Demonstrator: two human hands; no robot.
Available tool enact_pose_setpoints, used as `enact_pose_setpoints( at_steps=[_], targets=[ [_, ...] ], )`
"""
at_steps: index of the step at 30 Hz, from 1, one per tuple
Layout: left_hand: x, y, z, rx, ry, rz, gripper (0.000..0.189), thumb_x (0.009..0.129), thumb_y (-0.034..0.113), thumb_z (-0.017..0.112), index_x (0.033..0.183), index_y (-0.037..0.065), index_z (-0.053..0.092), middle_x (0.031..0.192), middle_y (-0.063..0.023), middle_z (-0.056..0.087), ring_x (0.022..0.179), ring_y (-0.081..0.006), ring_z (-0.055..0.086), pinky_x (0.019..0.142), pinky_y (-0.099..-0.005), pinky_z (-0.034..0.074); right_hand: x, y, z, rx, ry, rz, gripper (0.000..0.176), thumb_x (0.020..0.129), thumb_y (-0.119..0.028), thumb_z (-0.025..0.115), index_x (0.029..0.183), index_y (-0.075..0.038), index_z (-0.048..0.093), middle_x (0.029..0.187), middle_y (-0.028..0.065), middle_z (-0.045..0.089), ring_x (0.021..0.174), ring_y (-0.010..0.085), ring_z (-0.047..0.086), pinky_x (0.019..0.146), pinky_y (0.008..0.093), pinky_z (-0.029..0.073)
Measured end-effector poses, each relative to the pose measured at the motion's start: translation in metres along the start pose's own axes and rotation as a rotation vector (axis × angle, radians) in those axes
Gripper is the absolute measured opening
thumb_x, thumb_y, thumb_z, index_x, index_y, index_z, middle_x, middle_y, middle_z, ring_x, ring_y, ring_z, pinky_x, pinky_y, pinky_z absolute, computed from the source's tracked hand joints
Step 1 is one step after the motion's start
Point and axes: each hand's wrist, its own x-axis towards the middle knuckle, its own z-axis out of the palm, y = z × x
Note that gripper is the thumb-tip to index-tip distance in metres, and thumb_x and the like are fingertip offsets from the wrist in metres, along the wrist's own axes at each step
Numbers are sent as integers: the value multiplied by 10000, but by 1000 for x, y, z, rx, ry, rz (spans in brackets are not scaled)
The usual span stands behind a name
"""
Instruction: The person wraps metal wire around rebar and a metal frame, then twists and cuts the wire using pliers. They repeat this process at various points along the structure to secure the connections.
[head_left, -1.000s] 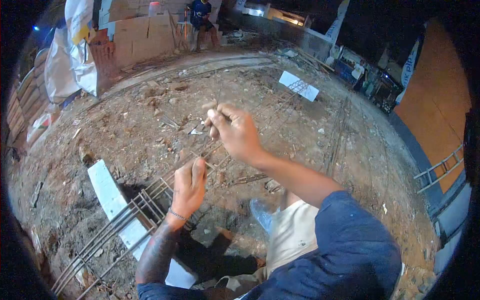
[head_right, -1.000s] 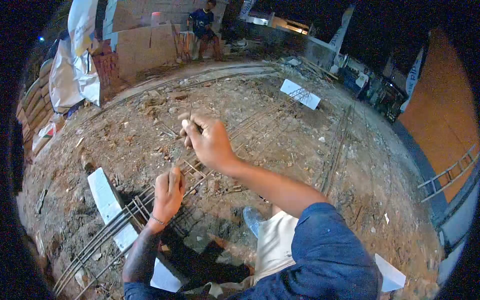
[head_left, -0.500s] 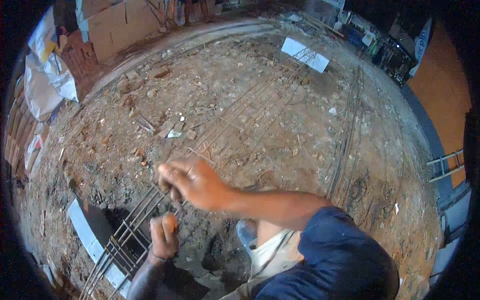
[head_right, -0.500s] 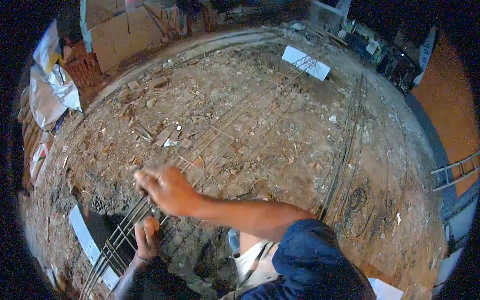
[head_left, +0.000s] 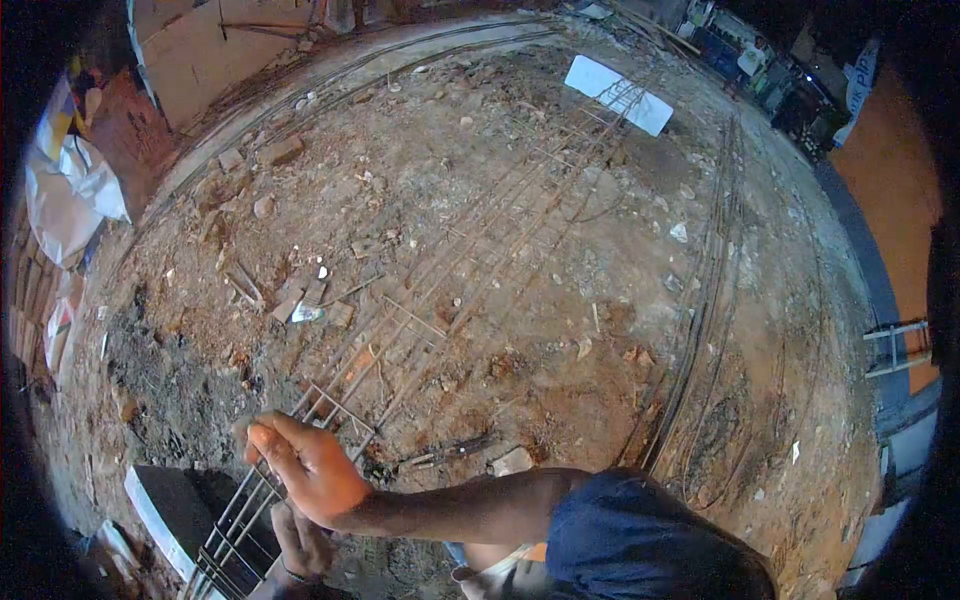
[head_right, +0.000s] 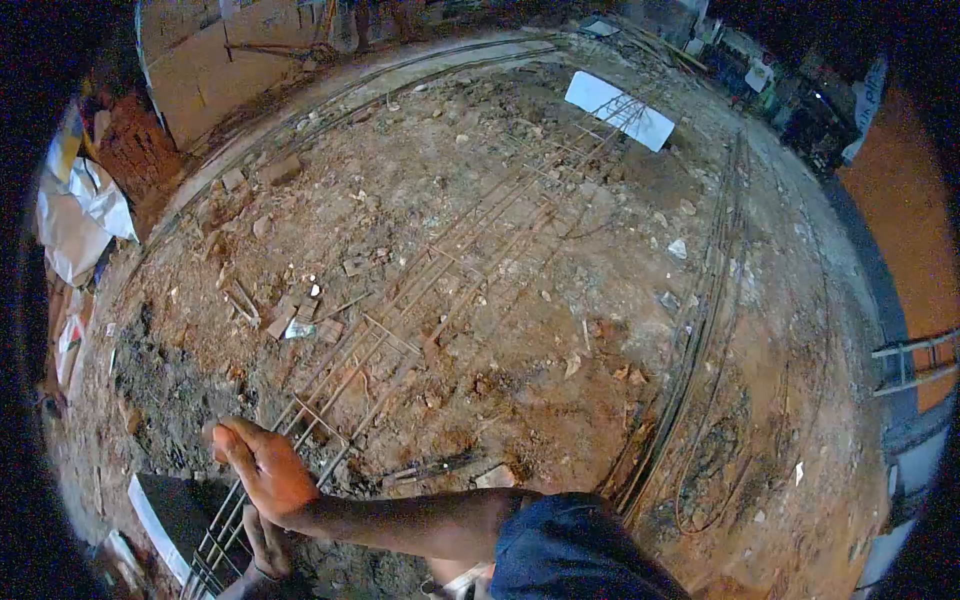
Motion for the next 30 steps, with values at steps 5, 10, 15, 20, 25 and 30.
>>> enact_pose_setpoints(
  at_steps=[5,10,15,20,25,30],
  targets=[
    [7,-12,1,271,-130,113,403,849,-32,493,1234,-119,412,1137,-237,469,1038,-370,485,913,-390,403,-1,22,-22,-273,-127,71,214,933,-115,486,1104,3,536,892,126,622,731,164,605,677,299,495],
    [52,9,8,-367,-325,-110,425,964,229,390,1238,-94,419,1190,-244,472,1097,-313,478,943,-410,367,-5,2,-55,-462,58,76,235,948,-220,463,1018,-22,568,889,127,612,744,213,588,660,364,475],
    [74,-69,-24,139,-78,-95,342,911,270,503,1021,-44,586,912,-247,613,866,-382,602,752,-407,460,-16,-25,-87,-963,308,-169,273,913,-246,483,1028,-11,559,850,124,583,780,243,567,730,339,465],
    [38,-169,-83,58,-212,-271,302,904,252,494,1021,-7,596,942,-231,624,935,-353,610,774,-387,462,-33,-46,-75,-528,447,339,229,950,-230,477,1030,-43,584,648,-80,354,536,27,315,450,180,257],
    [10,-204,-115,-44,-304,-183,336,888,253,522,1146,41,562,1083,-173,619,1019,-324,593,851,-371,459,-26,-22,-56,-684,263,371,216,934,-233,484,987,-68,613,633,-27,486,558,56,427,469,225,353],
    [12,-193,-107,80,-373,-174,518,877,455,514,1237,82,515,1180,-182,575,1081,-342,557,910,-396,439,21,54,-35,-1246,108,214,263,848,-282,587,905,-29,631,847,145,665,803,267,634,704,401,480]
  ],
)
